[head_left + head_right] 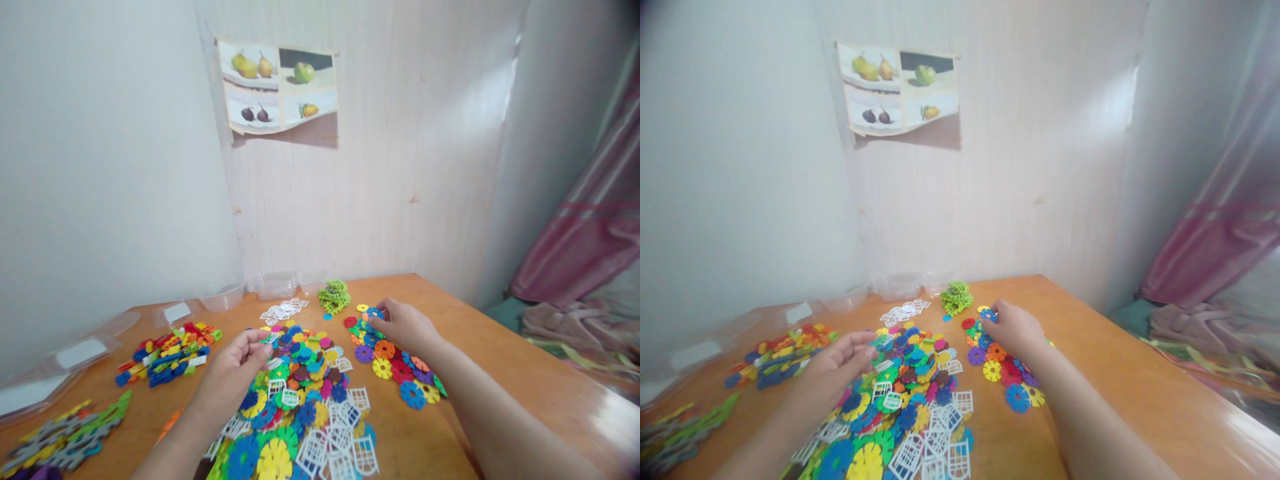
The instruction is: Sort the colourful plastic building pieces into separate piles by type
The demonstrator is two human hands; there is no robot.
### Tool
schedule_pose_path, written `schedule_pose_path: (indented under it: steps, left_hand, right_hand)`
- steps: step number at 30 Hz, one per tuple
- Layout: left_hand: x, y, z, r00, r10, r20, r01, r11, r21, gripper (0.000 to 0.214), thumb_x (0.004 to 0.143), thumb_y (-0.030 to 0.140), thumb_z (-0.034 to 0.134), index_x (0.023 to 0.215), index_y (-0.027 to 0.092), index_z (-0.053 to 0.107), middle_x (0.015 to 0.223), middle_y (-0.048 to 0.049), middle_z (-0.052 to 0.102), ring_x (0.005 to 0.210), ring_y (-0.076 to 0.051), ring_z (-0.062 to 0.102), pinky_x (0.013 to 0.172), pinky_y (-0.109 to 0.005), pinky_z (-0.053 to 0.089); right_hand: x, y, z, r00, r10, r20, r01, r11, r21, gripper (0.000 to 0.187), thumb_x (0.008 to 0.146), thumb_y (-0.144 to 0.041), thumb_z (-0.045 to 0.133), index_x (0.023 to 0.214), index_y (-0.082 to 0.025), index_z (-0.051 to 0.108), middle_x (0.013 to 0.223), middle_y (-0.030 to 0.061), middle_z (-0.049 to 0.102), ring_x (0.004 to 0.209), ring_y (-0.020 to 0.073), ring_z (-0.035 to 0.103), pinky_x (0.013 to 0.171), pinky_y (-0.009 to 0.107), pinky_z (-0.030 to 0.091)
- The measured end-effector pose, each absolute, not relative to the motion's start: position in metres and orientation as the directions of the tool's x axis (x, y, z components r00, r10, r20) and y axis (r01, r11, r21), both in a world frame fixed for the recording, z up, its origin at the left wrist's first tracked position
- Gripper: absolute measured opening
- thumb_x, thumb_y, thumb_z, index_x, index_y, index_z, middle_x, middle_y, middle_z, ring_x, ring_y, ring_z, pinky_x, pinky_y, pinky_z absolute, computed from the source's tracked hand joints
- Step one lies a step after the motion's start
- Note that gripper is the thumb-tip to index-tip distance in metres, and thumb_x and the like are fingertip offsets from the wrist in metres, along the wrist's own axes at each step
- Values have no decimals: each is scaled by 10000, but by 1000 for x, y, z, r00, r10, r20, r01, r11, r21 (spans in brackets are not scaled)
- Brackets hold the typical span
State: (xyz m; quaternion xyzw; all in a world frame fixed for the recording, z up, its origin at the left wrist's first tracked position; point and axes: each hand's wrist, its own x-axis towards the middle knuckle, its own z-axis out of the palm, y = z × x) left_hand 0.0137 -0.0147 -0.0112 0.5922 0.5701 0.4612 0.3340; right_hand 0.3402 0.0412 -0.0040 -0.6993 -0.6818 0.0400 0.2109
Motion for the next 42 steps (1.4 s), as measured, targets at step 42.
schedule_pose_path:
  steps: [42]
  left_hand:
    - [-51,-3,-25,4,996,93,773,-62,631,287,741,419,553,847,175,661,808,-31,670,766,-216,612,641,-277,423]
  right_hand:
    - [314,32,-17,-81,937,339,934,189,-302,317,912,-445,423,834,-231,643,834,51,707,731,188,619,560,268,278]
